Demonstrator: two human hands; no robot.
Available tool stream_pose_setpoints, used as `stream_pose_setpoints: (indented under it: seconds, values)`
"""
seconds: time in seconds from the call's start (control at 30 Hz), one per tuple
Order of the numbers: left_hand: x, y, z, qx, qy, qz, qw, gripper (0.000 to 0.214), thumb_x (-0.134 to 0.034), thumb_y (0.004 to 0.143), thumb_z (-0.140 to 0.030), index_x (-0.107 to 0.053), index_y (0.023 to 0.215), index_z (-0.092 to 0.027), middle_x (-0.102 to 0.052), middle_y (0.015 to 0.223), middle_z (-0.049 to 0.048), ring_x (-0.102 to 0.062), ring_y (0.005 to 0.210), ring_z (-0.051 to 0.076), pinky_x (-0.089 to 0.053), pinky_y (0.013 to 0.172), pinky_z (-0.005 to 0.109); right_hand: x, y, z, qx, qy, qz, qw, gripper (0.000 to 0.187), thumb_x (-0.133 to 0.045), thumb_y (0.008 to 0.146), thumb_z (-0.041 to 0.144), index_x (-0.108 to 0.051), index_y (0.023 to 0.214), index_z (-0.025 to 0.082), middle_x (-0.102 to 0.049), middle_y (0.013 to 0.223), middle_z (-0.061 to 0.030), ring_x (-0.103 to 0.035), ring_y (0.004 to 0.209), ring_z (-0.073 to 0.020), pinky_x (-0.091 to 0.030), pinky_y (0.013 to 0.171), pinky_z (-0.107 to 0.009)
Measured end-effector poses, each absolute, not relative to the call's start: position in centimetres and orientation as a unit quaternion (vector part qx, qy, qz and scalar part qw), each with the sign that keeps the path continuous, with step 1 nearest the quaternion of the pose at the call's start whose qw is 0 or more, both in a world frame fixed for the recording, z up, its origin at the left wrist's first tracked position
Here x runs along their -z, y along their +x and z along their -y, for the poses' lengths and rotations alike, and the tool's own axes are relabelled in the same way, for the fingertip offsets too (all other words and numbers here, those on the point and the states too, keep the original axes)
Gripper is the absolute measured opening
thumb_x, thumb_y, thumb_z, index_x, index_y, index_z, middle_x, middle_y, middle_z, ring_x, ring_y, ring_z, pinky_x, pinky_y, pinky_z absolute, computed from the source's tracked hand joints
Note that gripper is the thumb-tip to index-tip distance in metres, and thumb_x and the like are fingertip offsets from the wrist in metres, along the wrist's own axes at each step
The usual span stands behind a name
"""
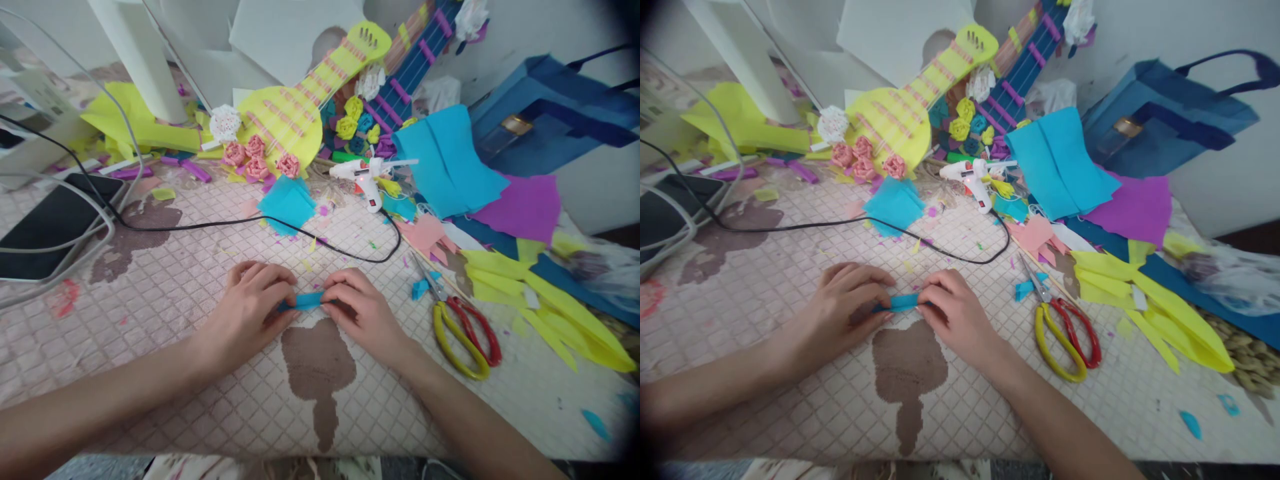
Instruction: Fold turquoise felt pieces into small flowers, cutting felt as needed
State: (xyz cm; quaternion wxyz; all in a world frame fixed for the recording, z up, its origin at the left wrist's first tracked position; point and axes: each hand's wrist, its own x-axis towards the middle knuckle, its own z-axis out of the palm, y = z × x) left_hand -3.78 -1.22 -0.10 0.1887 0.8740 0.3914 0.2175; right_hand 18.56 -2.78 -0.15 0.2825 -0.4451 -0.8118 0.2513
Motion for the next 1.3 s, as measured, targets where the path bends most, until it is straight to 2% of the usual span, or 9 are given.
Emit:
stream_pose_setpoints:
  seconds: [0.17,0.63,0.93,1.13,1.3]
  values:
    - [-0.1,-3.7,1.1,-0.215,0.870,-0.400,0.190,0.012,-0.051,0.091,-0.026,-0.061,0.085,-0.021,-0.061,0.104,0.0015,-0.054,0.097,0.019,-0.031,0.093,0.041,0.2,18.2,2.7,-0.256,-0.475,0.788,0.296,0.008,-0.055,0.085,0.012,-0.057,0.082,0.019,-0.054,0.092,-0.0048,-0.053,0.091,-0.0172,-0.045,0.078,-0.031]
    - [-0.1,-3.2,0.3,-0.215,0.857,-0.432,0.181,0.011,-0.056,0.085,-0.021,-0.055,0.074,-0.018,-0.064,0.097,0.0005,-0.057,0.089,0.019,-0.034,0.086,0.040,0.1,17.3,2.2,-0.238,-0.522,0.770,0.281,0.012,-0.054,0.081,0.010,-0.050,0.074,0.019,-0.051,0.085,-0.0037,-0.050,0.084,-0.0176,-0.043,0.072,-0.031]
    - [-0.2,-3.0,0.4,-0.207,0.863,-0.433,0.158,0.010,-0.053,0.085,-0.018,-0.054,0.075,-0.018,-0.065,0.094,0.0028,-0.057,0.087,0.020,-0.035,0.083,0.040,0.1,17.3,2.2,-0.232,-0.519,0.775,0.278,0.015,-0.054,0.080,0.008,-0.048,0.075,0.021,-0.050,0.085,-0.0038,-0.051,0.086,-0.0190,-0.044,0.074,-0.033]
    - [-0.3,-3.1,0.5,-0.185,0.864,-0.439,0.164,0.004,-0.052,0.087,-0.019,-0.055,0.084,-0.019,-0.062,0.091,0.0025,-0.056,0.087,0.021,-0.035,0.084,0.040,-0.1,17.4,2.1,-0.251,-0.524,0.770,0.266,0.016,-0.056,0.080,0.006,-0.052,0.085,0.020,-0.051,0.094,-0.0052,-0.052,0.092,-0.0193,-0.045,0.080,-0.035]
    - [0.1,-3.4,0.4,-0.204,0.857,-0.431,0.193,0.007,-0.049,0.089,-0.019,-0.056,0.087,-0.019,-0.062,0.093,0.0020,-0.055,0.090,0.020,-0.033,0.087,0.040,-0.2,17.4,2.0,-0.271,-0.523,0.764,0.263,0.015,-0.055,0.080,0.005,-0.051,0.082,0.020,-0.050,0.092,-0.0045,-0.051,0.091,-0.0183,-0.045,0.079,-0.034]
